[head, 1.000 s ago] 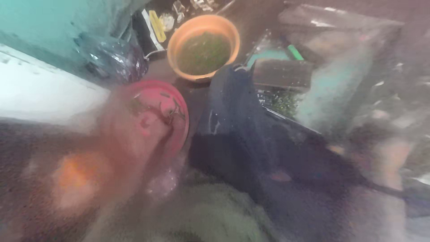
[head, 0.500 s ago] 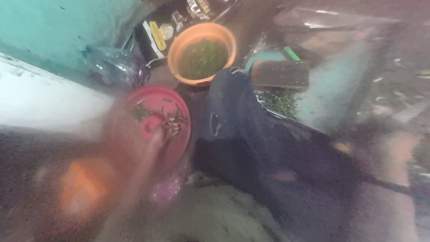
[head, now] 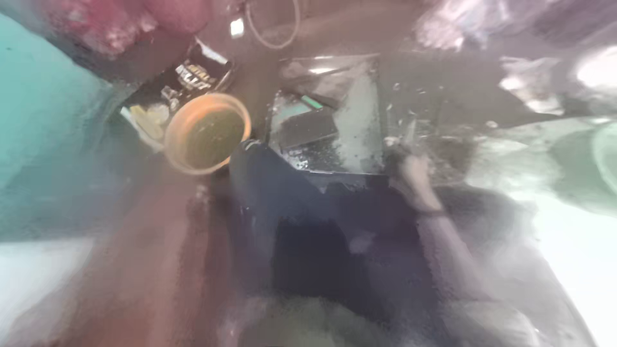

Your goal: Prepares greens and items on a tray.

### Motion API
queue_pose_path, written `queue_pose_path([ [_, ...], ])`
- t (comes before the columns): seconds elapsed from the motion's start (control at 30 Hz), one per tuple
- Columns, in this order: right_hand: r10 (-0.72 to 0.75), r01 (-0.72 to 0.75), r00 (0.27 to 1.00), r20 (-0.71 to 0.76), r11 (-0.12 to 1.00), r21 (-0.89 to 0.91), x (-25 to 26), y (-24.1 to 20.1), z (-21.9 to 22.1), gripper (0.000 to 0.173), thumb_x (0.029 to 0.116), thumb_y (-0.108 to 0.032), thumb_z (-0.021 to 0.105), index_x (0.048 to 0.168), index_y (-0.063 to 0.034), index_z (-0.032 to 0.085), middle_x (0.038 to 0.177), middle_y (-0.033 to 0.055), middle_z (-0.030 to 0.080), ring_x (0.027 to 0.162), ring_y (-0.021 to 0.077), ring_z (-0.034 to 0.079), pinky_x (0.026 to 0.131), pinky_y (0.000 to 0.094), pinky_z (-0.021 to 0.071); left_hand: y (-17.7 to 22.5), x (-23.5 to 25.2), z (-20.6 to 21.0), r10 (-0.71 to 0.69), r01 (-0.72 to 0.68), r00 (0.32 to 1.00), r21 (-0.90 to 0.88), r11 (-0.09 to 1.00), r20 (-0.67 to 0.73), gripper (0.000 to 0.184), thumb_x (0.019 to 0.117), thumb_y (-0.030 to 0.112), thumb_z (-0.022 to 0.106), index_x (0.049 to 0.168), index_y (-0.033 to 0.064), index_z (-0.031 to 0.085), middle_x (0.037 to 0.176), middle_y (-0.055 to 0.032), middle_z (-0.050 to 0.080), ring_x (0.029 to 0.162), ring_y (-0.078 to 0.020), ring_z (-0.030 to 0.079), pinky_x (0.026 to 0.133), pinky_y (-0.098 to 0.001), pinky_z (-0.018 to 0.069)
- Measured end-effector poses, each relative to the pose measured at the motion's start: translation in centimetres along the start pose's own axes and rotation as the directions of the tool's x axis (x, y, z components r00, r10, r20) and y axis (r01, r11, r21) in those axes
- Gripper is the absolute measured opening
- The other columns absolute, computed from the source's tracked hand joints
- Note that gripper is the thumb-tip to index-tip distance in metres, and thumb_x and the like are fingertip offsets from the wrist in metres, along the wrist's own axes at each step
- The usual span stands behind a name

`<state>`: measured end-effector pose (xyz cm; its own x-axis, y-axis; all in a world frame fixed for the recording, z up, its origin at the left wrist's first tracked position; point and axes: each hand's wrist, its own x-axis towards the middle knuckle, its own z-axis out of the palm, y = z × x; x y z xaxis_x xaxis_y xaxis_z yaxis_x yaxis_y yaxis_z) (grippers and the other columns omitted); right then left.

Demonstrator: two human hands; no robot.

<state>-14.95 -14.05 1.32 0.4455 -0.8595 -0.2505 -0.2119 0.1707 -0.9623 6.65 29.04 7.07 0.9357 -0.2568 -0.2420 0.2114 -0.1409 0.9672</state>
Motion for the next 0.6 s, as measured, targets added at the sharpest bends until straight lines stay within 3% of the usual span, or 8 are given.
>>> queue_pose_path([
  [0.17, 0.012, -0.010, 0.999, -0.033, 0.997, 0.076, -0.4, -0.9, -0.1, 0.017, 0.1039, -0.027, 0.064, 0.113, -0.0132, 0.070, 0.069, -0.0069, 0.058, 0.051, 0.0029, 0.047, 0.049, 0.0225, 0.0457, 4.9, 4.3, 7.1, 0.246, -0.287, 0.913, 0.083, 0.954, 0.325, 0.021, 0.1076, 0.010, 0.048, 0.114, 0.0061, 0.068, 0.088, -0.0012, 0.068, 0.071, -0.0090, 0.063, 0.066, -0.0234, 0.0564],
  [0.23, -0.005, 0.009, 0.999, -0.034, 0.994, 0.105, 0.2, -0.5, 0.0, 0.018, 0.1039, -0.023, 0.064, 0.114, -0.0100, 0.070, 0.070, -0.0044, 0.059, 0.052, 0.0045, 0.048, 0.050, 0.0241, 0.0455, 6.7, 5.7, 11.6, 0.252, -0.311, 0.864, 0.068, 0.948, 0.436, 0.022, 0.1095, 0.012, 0.046, 0.116, 0.0082, 0.067, 0.092, -0.0006, 0.067, 0.073, -0.0089, 0.062, 0.068, -0.0245, 0.0560],
  [0.33, -0.034, 0.037, 0.999, -0.036, 0.996, 0.086, 0.4, -0.3, 0.0, 0.017, 0.1040, -0.021, 0.063, 0.114, -0.0093, 0.071, 0.074, -0.0039, 0.062, 0.055, 0.0038, 0.049, 0.052, 0.0235, 0.0461, 7.5, 8.7, 19.0, 0.141, -0.220, 0.820, 0.078, 0.972, 0.554, 0.020, 0.1101, 0.013, 0.047, 0.119, 0.0074, 0.064, 0.093, -0.0016, 0.067, 0.075, -0.0097, 0.063, 0.069, -0.0257, 0.0558],
  [0.4, -0.026, 0.029, 0.999, -0.041, 0.996, 0.086, 0.8, -0.1, -0.1, 0.017, 0.1041, -0.020, 0.063, 0.114, -0.0088, 0.071, 0.079, -0.0015, 0.064, 0.059, 0.0057, 0.052, 0.056, 0.0261, 0.0483, 6.6, 11.5, 24.1, 0.026, -0.117, 0.832, 0.130, 0.985, 0.553, 0.019, 0.1087, 0.007, 0.047, 0.119, 0.0017, 0.062, 0.093, -0.0057, 0.069, 0.077, -0.0136, 0.066, 0.073, -0.0297, 0.0582],
  [0.5, -0.009, 0.015, 0.999, -0.042, 0.992, 0.127, 1.0, 0.1, -0.3, 0.017, 0.1042, -0.020, 0.064, 0.115, -0.0094, 0.071, 0.075, -0.0020, 0.062, 0.056, 0.0053, 0.049, 0.053, 0.0248, 0.0456, 3.5, 14.4, 29.5, -0.142, 0.022, 0.885, 0.265, 0.964, 0.443, 0.022, 0.1066, 0.001, 0.046, 0.123, -0.0006, 0.061, 0.100, -0.0106, 0.071, 0.083, -0.0159, 0.070, 0.079, -0.0328, 0.0589],
  [0.57, -0.015, 0.019, 0.999, -0.034, 0.991, 0.129, 1.1, 0.3, -0.4, 0.018, 0.1041, -0.022, 0.064, 0.115, -0.0101, 0.072, 0.075, -0.0019, 0.062, 0.056, 0.0062, 0.048, 0.053, 0.0259, 0.0446, 0.9, 15.7, 31.1, -0.122, -0.021, 0.919, 0.356, 0.934, 0.374, 0.024, 0.1061, 0.002, 0.046, 0.123, -0.0024, 0.063, 0.106, -0.0133, 0.072, 0.089, -0.0191, 0.071, 0.084, -0.0371, 0.0594],
  [0.6, -0.022, 0.027, 0.999, -0.036, 0.992, 0.122, 1.1, 0.3, -0.4, 0.018, 0.1037, -0.023, 0.065, 0.114, -0.0102, 0.073, 0.075, -0.0015, 0.062, 0.056, 0.0068, 0.049, 0.054, 0.0269, 0.0456, -0.3, 16.3, 31.4, -0.066, -0.111, 0.925, 0.433, 0.895, 0.374, 0.024, 0.1058, 0.003, 0.047, 0.122, -0.0029, 0.064, 0.108, -0.0141, 0.072, 0.094, -0.0212, 0.071, 0.089, -0.0405, 0.0591],
])
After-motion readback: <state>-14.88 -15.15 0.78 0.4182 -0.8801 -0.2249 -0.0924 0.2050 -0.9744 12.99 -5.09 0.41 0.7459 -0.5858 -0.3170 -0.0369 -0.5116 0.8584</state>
